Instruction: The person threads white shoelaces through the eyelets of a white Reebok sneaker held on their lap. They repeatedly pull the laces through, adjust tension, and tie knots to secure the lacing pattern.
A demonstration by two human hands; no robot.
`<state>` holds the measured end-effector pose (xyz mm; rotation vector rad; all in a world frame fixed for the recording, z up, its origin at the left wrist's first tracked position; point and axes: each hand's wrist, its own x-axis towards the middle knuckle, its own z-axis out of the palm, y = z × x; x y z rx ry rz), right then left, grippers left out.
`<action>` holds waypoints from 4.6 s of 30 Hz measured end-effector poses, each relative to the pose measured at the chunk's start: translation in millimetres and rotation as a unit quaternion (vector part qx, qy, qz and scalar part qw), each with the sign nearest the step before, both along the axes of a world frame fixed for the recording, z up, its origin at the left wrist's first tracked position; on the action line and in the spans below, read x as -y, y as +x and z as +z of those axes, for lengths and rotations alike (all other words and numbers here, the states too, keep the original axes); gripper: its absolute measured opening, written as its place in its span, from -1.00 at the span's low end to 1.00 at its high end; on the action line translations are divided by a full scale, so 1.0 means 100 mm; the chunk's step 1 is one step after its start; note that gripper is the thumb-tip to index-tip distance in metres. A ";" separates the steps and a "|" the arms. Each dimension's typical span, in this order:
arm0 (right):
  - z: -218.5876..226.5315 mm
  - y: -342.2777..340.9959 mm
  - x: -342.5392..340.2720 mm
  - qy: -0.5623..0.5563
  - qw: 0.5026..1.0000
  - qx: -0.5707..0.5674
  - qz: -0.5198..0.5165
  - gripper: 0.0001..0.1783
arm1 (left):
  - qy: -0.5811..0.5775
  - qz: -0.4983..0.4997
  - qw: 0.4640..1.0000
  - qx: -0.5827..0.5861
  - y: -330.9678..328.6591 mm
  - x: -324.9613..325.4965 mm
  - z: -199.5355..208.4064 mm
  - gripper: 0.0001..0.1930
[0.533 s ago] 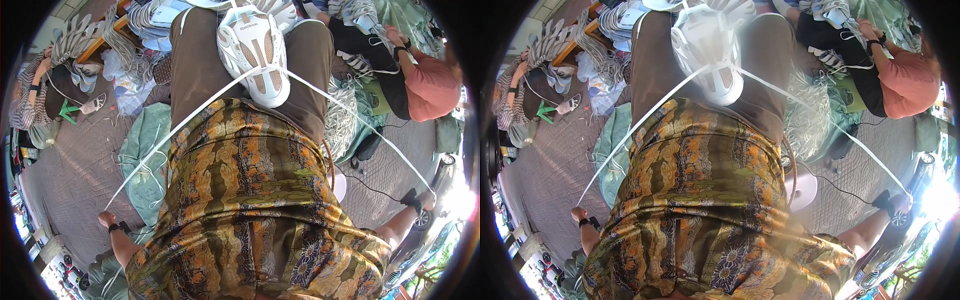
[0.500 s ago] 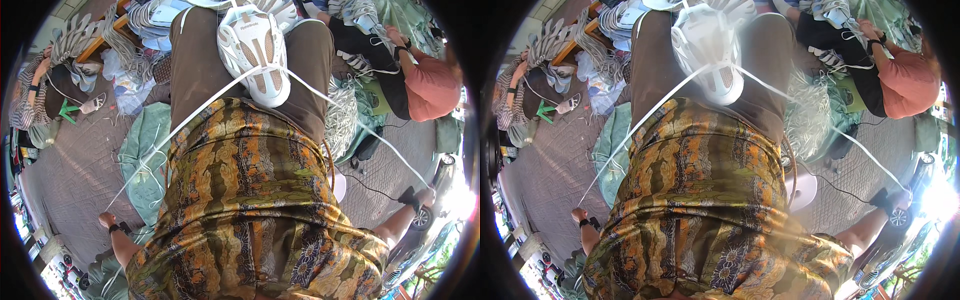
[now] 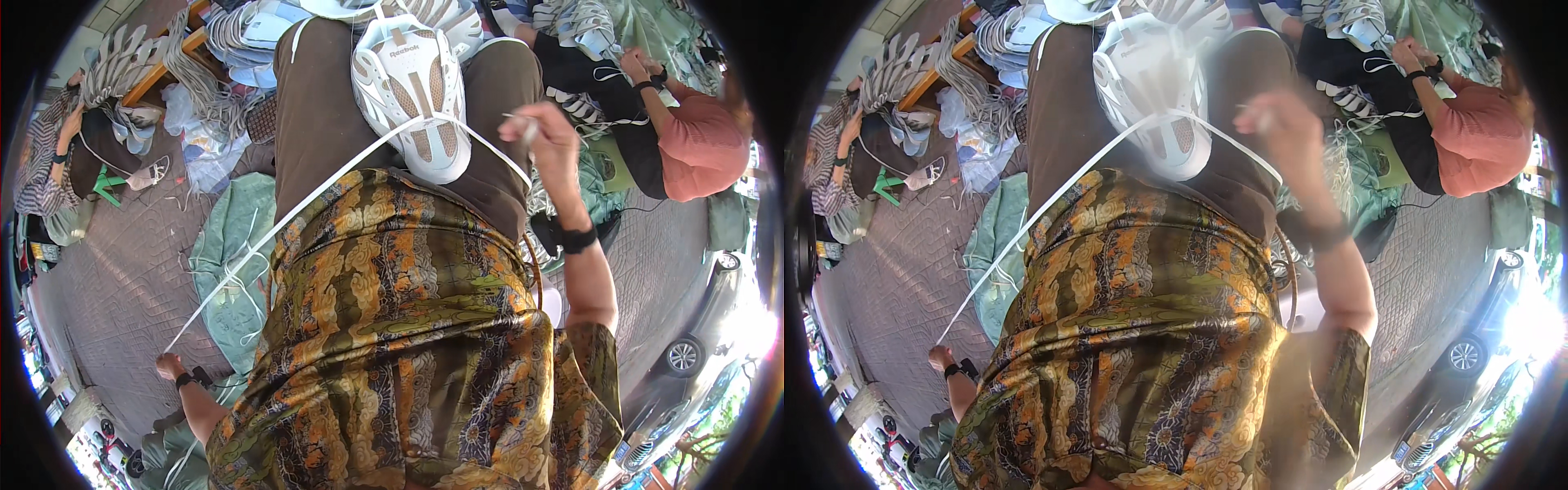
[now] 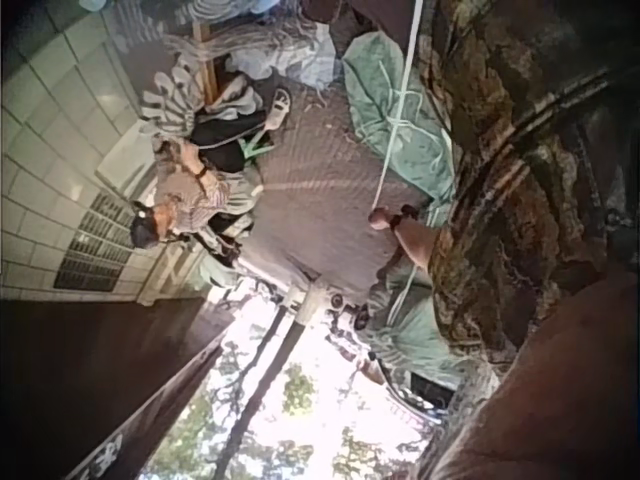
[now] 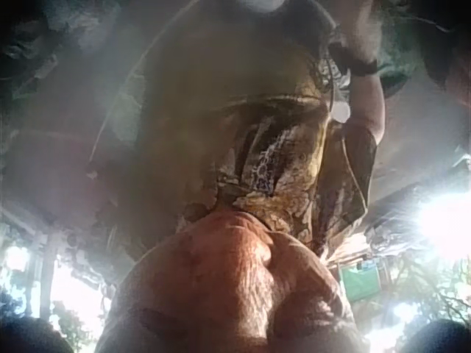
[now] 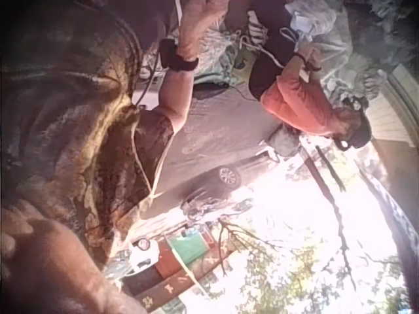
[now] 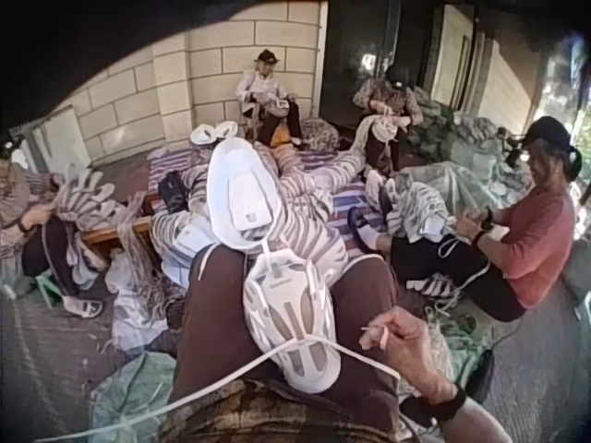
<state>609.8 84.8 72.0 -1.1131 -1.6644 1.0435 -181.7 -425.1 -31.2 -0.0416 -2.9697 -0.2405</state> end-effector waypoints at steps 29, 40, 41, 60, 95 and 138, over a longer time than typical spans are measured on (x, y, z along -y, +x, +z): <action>0.03 -0.68 -0.17 0.247 0.943 0.224 0.014 -0.80 | 0.303 -0.725 0.549 0.285 4.73 -4.92 0.93 -0.86; 0.12 -0.70 -0.23 0.325 0.860 0.382 0.092 -0.85 | 0.303 -0.750 0.521 0.272 4.86 -4.88 0.83 -0.88; 0.14 -0.70 -0.22 0.306 0.869 0.378 0.091 -0.85 | 0.310 -0.751 0.517 0.268 4.86 -4.88 0.85 -0.87; 0.04 -0.66 -0.22 0.274 0.910 0.304 0.071 -0.87 | 0.237 -0.848 0.463 0.105 4.99 -4.90 0.85 -0.86; 0.41 -0.62 -0.86 0.476 0.722 0.345 0.365 -0.70 | 0.069 -0.930 0.358 -0.040 4.97 -5.23 1.16 -0.84; -0.09 -1.00 -1.07 0.109 0.765 0.587 0.240 -0.67 | 0.116 -0.936 0.324 -0.077 5.23 -5.27 1.11 -0.85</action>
